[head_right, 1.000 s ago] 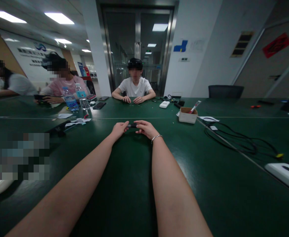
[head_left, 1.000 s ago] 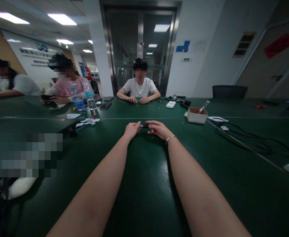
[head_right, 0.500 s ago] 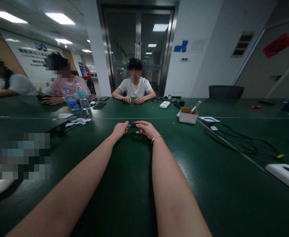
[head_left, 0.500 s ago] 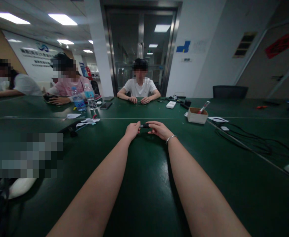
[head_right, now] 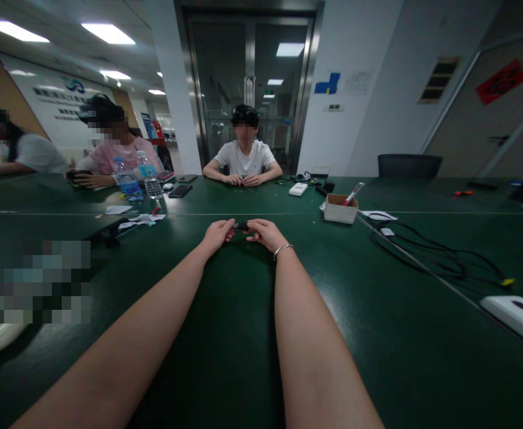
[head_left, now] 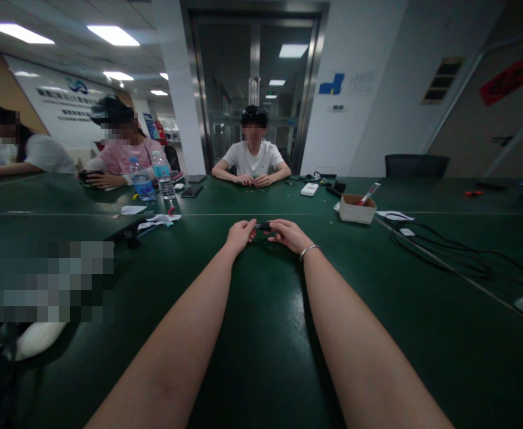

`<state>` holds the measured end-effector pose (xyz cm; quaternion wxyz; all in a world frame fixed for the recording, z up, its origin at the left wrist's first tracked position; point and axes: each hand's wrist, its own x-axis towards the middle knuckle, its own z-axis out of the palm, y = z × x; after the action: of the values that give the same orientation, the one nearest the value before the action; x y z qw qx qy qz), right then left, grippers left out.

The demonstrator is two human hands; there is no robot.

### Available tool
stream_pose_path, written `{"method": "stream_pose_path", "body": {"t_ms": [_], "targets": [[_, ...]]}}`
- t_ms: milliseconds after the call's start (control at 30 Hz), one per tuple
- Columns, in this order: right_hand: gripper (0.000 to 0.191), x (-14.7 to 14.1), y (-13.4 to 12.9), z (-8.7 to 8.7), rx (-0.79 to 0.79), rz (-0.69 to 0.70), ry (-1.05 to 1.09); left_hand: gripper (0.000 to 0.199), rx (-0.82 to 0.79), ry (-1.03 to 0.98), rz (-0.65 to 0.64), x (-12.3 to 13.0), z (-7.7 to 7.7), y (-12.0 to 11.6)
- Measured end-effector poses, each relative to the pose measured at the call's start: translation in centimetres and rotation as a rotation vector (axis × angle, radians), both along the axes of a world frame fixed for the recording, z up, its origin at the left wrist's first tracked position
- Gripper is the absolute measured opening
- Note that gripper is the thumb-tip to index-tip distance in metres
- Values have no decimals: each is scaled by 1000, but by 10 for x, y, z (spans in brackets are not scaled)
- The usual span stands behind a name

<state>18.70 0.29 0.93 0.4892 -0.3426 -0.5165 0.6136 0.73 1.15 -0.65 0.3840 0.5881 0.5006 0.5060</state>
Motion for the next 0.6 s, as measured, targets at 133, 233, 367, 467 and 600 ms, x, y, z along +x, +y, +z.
{"method": "stream_pose_path", "body": {"t_ms": [133,233,367,467,600], "targets": [[4,0,1,-1,-5,-24,17,38,6,-45,-25,0,1,-2],[6,-1,2,-2,-5,-33,16,36,2,-88,-31,1,5,-5],[8,-1,1,-1,-14,-33,9,34,9,-154,-26,3,11,-11],[9,-1,1,0,-17,-33,7,32,13,-189,-39,3,12,-13],[10,-1,0,0,-26,-34,3,29,2,-217,-64,2,11,-11]]}}
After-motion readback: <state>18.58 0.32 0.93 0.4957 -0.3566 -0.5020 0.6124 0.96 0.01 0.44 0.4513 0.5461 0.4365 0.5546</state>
